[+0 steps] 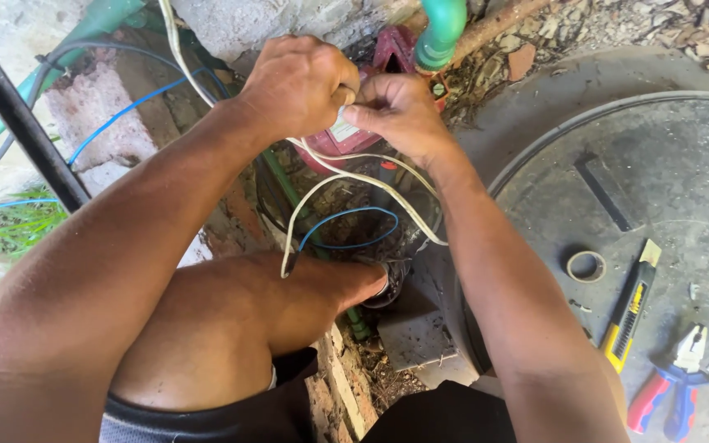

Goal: Connecting and insulating electrical wires for a water pump using pliers and electrical tape

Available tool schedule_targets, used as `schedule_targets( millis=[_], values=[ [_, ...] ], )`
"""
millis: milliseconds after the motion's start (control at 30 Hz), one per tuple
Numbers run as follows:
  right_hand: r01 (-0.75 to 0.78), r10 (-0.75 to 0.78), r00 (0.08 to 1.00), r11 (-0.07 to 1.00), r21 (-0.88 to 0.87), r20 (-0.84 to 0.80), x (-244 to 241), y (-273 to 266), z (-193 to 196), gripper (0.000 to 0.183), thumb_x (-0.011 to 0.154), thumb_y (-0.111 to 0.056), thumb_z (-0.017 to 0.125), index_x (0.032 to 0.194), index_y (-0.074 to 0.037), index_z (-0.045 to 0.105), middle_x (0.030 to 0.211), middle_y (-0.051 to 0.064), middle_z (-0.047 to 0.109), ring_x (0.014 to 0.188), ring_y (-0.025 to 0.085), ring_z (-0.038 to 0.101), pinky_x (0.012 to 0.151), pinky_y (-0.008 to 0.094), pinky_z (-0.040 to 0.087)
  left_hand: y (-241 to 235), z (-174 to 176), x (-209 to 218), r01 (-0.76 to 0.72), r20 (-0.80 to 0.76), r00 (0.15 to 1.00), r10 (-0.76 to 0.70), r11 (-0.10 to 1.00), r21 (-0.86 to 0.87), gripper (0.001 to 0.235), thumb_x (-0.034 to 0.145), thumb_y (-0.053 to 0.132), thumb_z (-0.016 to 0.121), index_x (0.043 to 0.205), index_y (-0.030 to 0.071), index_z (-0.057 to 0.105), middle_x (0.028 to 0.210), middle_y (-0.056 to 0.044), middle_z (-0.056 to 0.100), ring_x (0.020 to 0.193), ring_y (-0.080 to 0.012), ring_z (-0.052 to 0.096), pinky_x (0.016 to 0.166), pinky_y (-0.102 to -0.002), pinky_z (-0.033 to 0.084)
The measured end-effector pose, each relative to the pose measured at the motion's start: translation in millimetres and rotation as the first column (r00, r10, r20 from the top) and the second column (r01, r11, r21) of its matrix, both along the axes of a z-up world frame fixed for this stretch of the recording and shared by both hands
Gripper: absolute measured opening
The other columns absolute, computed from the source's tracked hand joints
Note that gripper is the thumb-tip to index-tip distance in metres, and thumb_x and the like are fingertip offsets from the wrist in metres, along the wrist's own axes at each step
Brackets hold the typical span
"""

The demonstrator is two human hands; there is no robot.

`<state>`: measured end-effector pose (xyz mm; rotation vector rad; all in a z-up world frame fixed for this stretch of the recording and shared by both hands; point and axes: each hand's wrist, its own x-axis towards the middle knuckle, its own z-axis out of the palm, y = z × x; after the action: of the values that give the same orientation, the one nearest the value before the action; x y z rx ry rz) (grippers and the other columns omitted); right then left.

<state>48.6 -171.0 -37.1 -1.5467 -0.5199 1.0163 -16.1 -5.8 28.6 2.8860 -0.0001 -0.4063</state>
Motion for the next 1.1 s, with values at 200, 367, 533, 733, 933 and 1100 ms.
schedule_targets(
  millis=[200, 367, 533, 733, 933, 1100],
  values=[
    [0.138, -0.099, 0.706, 0.990, 0.001, 0.701, -23.7, 18.4, -39.7, 0.008, 0.088, -0.004, 0.074, 0.089, -0.006, 0.066, 0.081, 0.006, 0.072, 0.063, 0.014, 0.071, 0.055, 0.027, 0.064, -1.3, -19.3, -9.8, -0.186, -0.048, 0.981, 0.186, 0.983, 0.003, 0.016, 0.094, 0.009, 0.063, 0.103, 0.012, 0.076, 0.092, -0.005, 0.072, 0.087, -0.0233, 0.069, 0.090, -0.051, 0.054],
    [0.236, -0.163, 0.485, 0.970, 0.051, 0.859, -31.8, 27.4, -44.5, 0.011, 0.096, -0.005, 0.069, 0.100, -0.002, 0.059, 0.080, 0.010, 0.070, 0.057, 0.019, 0.071, 0.046, 0.029, 0.060, -5.5, -13.2, -7.0, -0.257, -0.010, 0.966, 0.257, 0.966, -0.030, 0.018, 0.092, 0.003, 0.061, 0.084, 0.012, 0.074, 0.075, -0.001, 0.069, 0.078, -0.0212, 0.069, 0.088, -0.051, 0.056],
    [0.401, -0.372, 0.744, 0.913, 0.074, 0.555, -30.7, 23.6, -16.2, 0.010, 0.081, -0.015, 0.076, 0.080, -0.013, 0.066, 0.070, -0.004, 0.068, 0.060, 0.011, 0.061, 0.056, 0.034, 0.054, 1.1, -3.8, -11.8, 0.185, 0.265, 0.941, -0.209, 0.976, 0.111, 0.034, 0.067, -0.020, 0.048, 0.073, 0.007, 0.068, 0.067, 0.000, 0.064, 0.057, -0.0176, 0.063, 0.048, -0.035, 0.061],
    [0.062, -0.030, 0.979, 0.986, 0.155, -0.203, -8.0, 7.9, 5.6, 0.029, 0.082, -0.008, 0.076, 0.109, -0.008, 0.065, 0.107, 0.006, 0.068, 0.101, 0.016, 0.064, 0.101, 0.031, 0.053, 20.6, -11.0, -15.3, 0.352, 0.389, 0.724, -0.570, 0.790, 0.502, 0.016, 0.097, 0.015, 0.068, 0.082, 0.020, 0.063, 0.067, 0.007, 0.055, 0.052, -0.0047, 0.050, 0.051, -0.022, 0.050],
    [-0.010, 0.176, 0.866, 0.943, 0.334, -0.469, 6.9, -3.0, -21.7, 0.019, 0.092, -0.013, 0.068, 0.110, -0.006, 0.068, 0.106, 0.005, 0.067, 0.109, 0.022, 0.061, 0.117, 0.042, 0.038, 6.1, 5.1, -17.5, 0.357, 0.446, 0.617, -0.648, 0.736, 0.575, 0.025, 0.094, 0.011, 0.070, 0.080, 0.022, 0.053, 0.076, 0.004, 0.050, 0.062, -0.0123, 0.054, 0.055, -0.027, 0.047],
    [0.223, 0.005, 0.883, 0.876, 0.428, -0.469, -2.7, -0.6, -34.9, 0.009, 0.090, -0.010, 0.076, 0.099, -0.011, 0.075, 0.086, 0.000, 0.070, 0.077, 0.013, 0.059, 0.072, 0.026, 0.050, 8.1, -14.9, -16.6, 0.330, 0.479, 0.748, -0.459, 0.884, 0.331, 0.025, 0.077, -0.007, 0.052, 0.081, 0.015, 0.064, 0.065, 0.004, 0.054, 0.048, -0.0086, 0.047, 0.044, -0.025, 0.049]
  ],
)
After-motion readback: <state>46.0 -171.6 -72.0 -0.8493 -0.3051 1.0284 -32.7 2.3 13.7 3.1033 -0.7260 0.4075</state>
